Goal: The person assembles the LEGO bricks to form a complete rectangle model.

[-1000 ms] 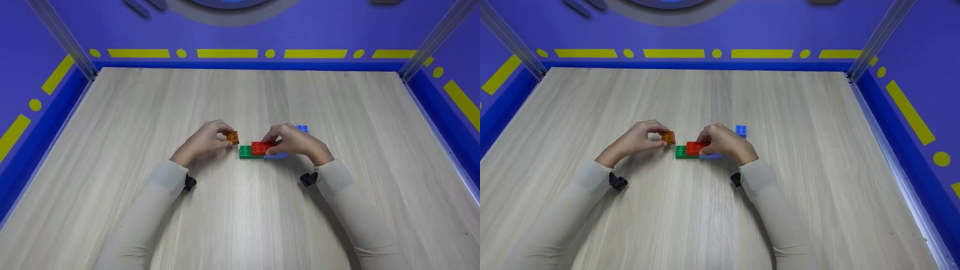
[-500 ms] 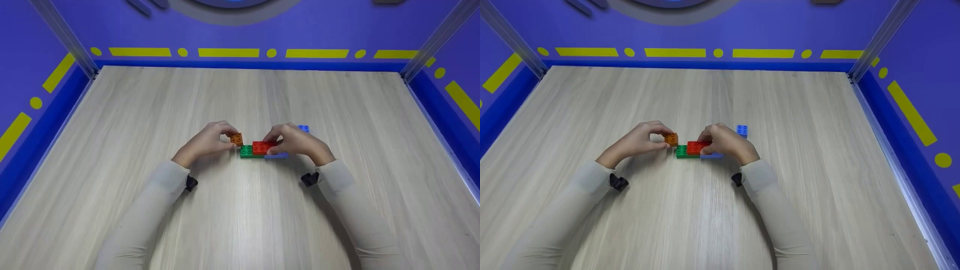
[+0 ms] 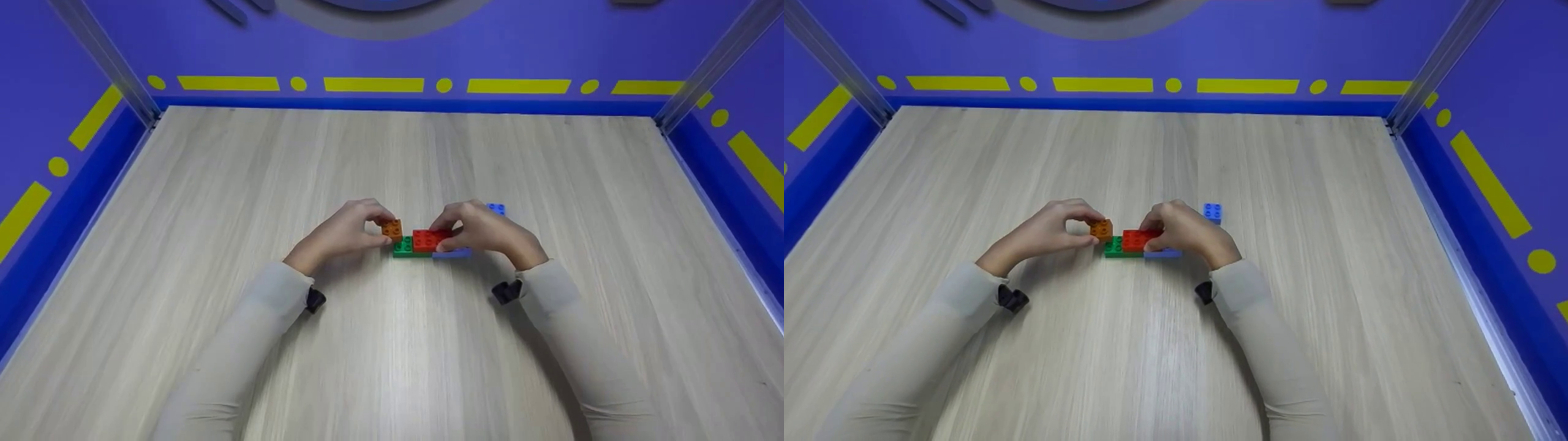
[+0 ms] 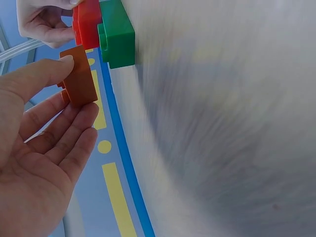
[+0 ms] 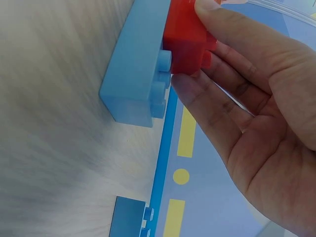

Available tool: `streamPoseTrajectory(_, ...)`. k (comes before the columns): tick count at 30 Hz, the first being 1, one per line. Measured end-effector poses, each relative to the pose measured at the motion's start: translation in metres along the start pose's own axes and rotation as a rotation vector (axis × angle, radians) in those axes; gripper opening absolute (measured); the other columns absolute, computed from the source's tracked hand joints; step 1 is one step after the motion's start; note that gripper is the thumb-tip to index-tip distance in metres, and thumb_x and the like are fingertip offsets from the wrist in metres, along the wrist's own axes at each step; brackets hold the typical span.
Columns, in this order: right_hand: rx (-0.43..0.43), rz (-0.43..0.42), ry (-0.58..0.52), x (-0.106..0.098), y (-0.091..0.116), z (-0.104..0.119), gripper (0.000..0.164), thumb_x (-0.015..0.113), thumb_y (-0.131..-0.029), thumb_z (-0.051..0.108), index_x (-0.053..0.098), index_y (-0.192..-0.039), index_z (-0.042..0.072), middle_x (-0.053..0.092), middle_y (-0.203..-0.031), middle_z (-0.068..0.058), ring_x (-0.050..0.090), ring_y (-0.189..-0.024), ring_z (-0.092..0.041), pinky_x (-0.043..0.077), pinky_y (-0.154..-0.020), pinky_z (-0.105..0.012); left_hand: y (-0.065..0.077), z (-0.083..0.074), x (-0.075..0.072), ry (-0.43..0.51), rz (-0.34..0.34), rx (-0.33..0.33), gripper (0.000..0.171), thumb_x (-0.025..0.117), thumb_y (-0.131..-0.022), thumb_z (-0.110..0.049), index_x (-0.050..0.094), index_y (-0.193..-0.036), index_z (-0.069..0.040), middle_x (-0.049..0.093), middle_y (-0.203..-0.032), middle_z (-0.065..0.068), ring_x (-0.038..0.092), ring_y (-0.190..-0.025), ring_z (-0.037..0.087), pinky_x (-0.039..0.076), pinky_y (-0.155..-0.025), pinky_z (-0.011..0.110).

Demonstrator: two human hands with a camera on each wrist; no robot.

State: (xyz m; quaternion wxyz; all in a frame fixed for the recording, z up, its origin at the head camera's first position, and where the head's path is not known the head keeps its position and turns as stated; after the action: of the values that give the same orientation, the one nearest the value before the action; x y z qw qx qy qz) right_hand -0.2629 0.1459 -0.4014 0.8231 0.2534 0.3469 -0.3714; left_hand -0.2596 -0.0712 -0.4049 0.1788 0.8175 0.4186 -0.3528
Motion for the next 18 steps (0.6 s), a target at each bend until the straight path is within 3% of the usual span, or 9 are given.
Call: streamPoseTrajectory(18,-0.038,-0.012,0.008,-0.001,-0.0003,0.0,0.03,0.079,-0.079,0.013,0.073,-0.108,0.006,0.069,-0.108,-0.01,0.065,-0.1,-0.024,0.055,-0.086,-0.039,0.0,-0.006,0.0063,0.004,0.016,0.073,0.031,0.073,-0.085,-0.012,0.068,-0.114,-0.004,0.065,-0.109,0.009,0.06,-0.104,0.023,0.048,-0.096,0.041)
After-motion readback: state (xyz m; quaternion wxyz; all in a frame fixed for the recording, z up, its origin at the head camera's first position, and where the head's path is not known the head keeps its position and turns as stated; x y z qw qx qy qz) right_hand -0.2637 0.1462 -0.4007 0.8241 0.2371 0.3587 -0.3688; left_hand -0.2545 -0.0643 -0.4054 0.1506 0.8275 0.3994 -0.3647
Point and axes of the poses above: each hand's wrist, its own y-axis away from the middle knuckle, its own x-axis out of the palm, z = x × y, the point moved 4 cm from there along -y, towards the middle knuckle
